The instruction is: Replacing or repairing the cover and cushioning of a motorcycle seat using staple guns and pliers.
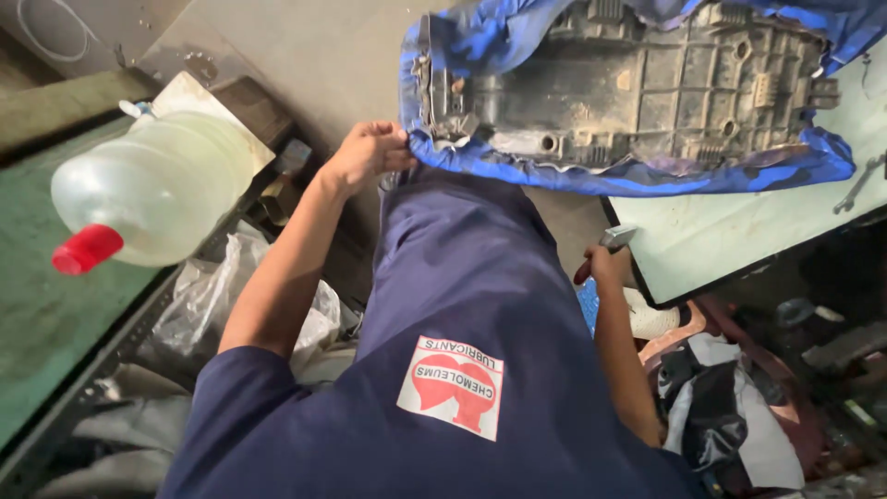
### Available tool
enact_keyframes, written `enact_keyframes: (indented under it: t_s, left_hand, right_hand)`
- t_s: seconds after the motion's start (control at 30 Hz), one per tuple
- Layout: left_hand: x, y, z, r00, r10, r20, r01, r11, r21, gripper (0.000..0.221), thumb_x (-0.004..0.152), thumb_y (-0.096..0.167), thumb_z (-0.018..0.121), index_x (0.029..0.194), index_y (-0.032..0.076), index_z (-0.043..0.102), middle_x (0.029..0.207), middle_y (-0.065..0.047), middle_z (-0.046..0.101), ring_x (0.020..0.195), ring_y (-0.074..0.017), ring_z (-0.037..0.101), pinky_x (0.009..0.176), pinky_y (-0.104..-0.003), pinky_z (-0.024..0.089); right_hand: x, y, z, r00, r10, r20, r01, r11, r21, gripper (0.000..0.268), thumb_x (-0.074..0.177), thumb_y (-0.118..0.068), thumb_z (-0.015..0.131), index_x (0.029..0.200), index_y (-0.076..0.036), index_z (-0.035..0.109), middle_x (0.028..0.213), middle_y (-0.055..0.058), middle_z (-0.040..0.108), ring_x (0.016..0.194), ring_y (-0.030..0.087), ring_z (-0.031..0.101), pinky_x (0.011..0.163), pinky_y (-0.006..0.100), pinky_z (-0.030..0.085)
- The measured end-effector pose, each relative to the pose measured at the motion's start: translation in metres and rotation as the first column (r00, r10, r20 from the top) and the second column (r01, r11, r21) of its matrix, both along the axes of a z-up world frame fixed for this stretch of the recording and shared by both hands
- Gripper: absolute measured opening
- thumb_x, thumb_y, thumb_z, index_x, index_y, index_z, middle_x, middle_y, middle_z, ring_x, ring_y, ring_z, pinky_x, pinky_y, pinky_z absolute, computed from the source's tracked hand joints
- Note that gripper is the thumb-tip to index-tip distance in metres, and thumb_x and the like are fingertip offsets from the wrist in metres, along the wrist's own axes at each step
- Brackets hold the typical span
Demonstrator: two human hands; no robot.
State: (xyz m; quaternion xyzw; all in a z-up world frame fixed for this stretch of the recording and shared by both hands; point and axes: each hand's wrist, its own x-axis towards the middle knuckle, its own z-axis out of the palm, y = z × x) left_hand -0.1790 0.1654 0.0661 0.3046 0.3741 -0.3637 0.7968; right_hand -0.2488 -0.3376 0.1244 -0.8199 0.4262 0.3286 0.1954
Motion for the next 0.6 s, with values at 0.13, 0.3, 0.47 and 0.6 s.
enact_keyframes:
  t_s: [0.13, 0.3, 0.47, 0.6]
  left_hand:
    - [0.012, -0.009, -0.009, 0.978, -0.207, 0.003, 0.207, 0.977, 0.058, 0.012, 0.096, 0.012, 0.062, 0.103, 0.002, 0.066, 0.094, -0.008, 0.075, 0.088, -0.0217, 0.077, 0.085, -0.038, 0.066]
    - [0.000, -0.059, -0.057, 0.630, -0.714, 0.306, 0.530, 0.683, 0.503, 0.027, 0.093, 0.021, 0.071, 0.100, -0.006, 0.070, 0.093, -0.016, 0.073, 0.084, -0.0269, 0.069, 0.078, -0.040, 0.056]
    - [-0.003, -0.081, -0.075, 0.456, -0.826, 0.330, 0.550, 0.554, 0.625, 0.042, 0.086, 0.032, 0.076, 0.101, -0.006, 0.068, 0.083, -0.021, 0.073, 0.079, -0.0303, 0.071, 0.077, -0.041, 0.055]
    - [0.011, -0.074, -0.053, 0.382, -0.873, 0.302, 0.567, 0.480, 0.670, 0.057, 0.069, 0.041, 0.088, 0.096, -0.006, 0.073, 0.090, -0.016, 0.075, 0.085, -0.0294, 0.074, 0.080, -0.040, 0.056]
  right_hand:
    - [-0.020, 0.006, -0.008, 0.975, -0.214, -0.064, 0.220, 0.969, 0.111, 0.019, 0.072, -0.020, 0.066, 0.078, -0.003, 0.060, 0.053, 0.012, 0.052, 0.044, 0.030, 0.052, 0.050, 0.045, 0.040]
    - [-0.041, 0.006, -0.014, 0.991, -0.028, -0.128, 0.041, 0.994, 0.099, 0.026, 0.072, -0.027, 0.070, 0.071, -0.001, 0.066, 0.059, 0.014, 0.059, 0.050, 0.024, 0.056, 0.055, 0.041, 0.042]
    - [-0.066, -0.032, -0.039, 0.996, 0.086, -0.033, -0.084, 0.995, 0.057, 0.025, 0.069, -0.029, 0.076, 0.075, -0.005, 0.071, 0.069, 0.013, 0.068, 0.061, 0.020, 0.062, 0.060, 0.034, 0.046]
    - [-0.076, -0.095, -0.063, 0.930, -0.368, 0.018, 0.361, 0.919, 0.158, 0.021, 0.075, -0.024, 0.080, 0.080, -0.007, 0.069, 0.077, 0.006, 0.061, 0.065, 0.019, 0.055, 0.059, 0.037, 0.042]
